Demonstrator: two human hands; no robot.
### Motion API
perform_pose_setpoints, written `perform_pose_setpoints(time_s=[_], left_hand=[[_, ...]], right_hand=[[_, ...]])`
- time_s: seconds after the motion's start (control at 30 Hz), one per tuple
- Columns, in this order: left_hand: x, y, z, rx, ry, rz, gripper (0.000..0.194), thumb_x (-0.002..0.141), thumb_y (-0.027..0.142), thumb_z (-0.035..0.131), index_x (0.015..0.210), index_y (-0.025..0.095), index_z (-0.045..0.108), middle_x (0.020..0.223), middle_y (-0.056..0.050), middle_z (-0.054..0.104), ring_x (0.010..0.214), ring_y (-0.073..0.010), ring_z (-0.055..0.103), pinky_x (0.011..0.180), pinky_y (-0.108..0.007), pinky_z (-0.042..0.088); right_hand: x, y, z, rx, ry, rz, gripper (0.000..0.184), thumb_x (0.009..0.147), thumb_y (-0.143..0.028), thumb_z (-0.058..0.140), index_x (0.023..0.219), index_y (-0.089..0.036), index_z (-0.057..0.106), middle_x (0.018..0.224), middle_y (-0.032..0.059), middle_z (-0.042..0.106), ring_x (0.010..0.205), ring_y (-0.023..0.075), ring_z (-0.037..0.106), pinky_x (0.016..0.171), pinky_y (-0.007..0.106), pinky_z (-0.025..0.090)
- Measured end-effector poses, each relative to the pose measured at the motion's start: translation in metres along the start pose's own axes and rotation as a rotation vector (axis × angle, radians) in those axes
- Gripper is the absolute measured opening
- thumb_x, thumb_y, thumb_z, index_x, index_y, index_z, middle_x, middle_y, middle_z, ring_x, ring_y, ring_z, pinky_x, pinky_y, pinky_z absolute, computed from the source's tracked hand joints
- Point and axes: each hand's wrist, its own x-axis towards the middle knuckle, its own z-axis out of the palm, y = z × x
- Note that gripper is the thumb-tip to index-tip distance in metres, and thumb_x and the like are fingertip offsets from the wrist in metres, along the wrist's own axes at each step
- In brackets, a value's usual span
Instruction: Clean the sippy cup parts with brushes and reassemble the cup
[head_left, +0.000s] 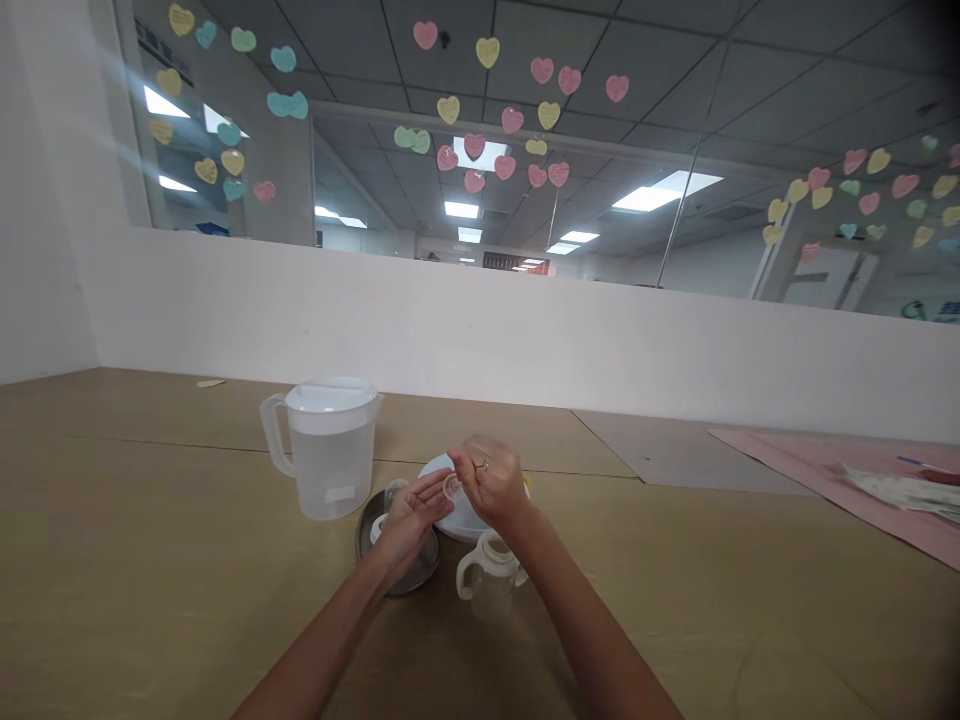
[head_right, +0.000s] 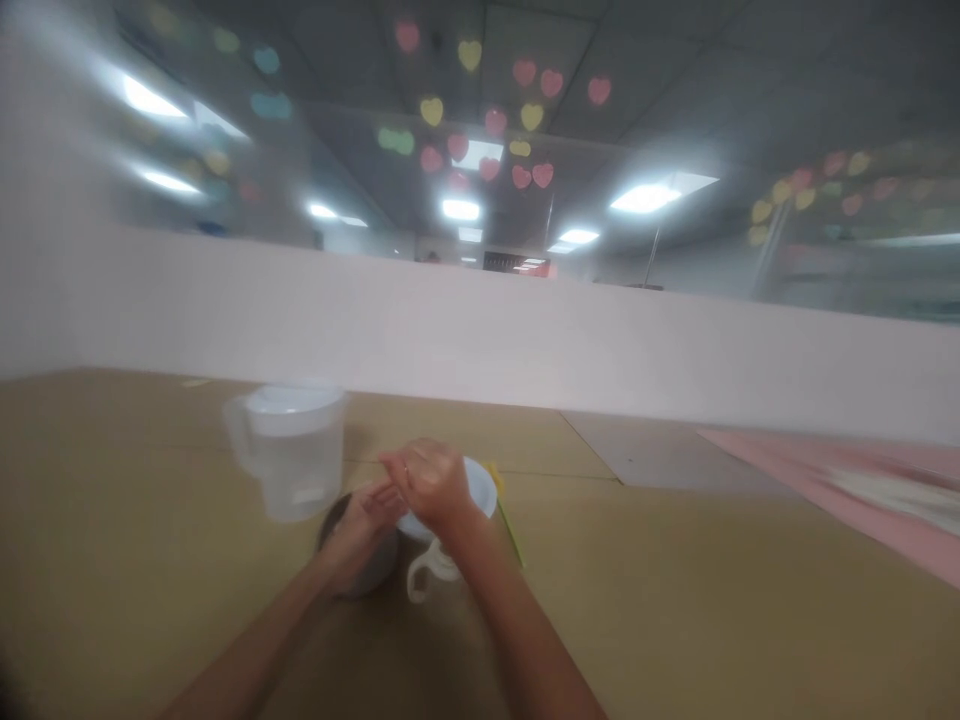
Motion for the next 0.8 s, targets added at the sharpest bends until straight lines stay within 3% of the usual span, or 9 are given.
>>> perform_pose_setpoints(time_s=[0.3,0.47,0.63,0.8], left_hand=[[0.001,-0.011,-0.001,-0.029,-0.033,0.033,0.041,0.057,0.016,0.077,0.097,0.016,0.067,0.112,-0.011,0.064,0.106,-0.023,0.057,0.092,-0.032,0.042],[0.001,-0.016,-0.003,-0.031,-0.036,0.008,0.045,0.056,0.015,0.077,0.1,0.018,0.066,0.111,-0.01,0.064,0.103,-0.0201,0.058,0.096,-0.032,0.039],[-0.001,-0.011,0.0,0.174,-0.028,0.054,0.047,0.058,0.022,0.076,0.103,0.017,0.064,0.105,-0.01,0.067,0.097,-0.021,0.059,0.087,-0.031,0.044],[-0.006,-0.003,0.007,0.548,-0.018,0.18,0.014,0.064,0.029,0.069,0.073,0.018,0.071,0.073,-0.005,0.07,0.081,-0.0229,0.06,0.076,-0.031,0.046]], right_hand=[[-0.029,0.016,0.027,-0.121,0.001,-0.091,0.047,0.094,-0.018,0.03,0.05,-0.018,0.045,0.045,-0.0005,0.045,0.046,0.0104,0.039,0.049,0.025,0.026],[-0.035,0.023,0.034,-0.237,-0.164,-0.049,0.039,0.093,-0.02,0.039,0.056,-0.017,0.052,0.047,-0.0004,0.05,0.046,0.0098,0.043,0.048,0.025,0.026],[-0.024,0.018,0.025,-0.284,-0.301,-0.014,0.022,0.089,-0.017,0.047,0.072,-0.017,0.061,0.051,-0.0003,0.054,0.047,0.0103,0.047,0.046,0.025,0.023],[-0.009,0.004,0.009,-0.198,-0.302,0.195,0.033,0.09,-0.023,0.045,0.061,-0.017,0.059,0.046,-0.0001,0.052,0.043,0.0093,0.044,0.044,0.025,0.021]])
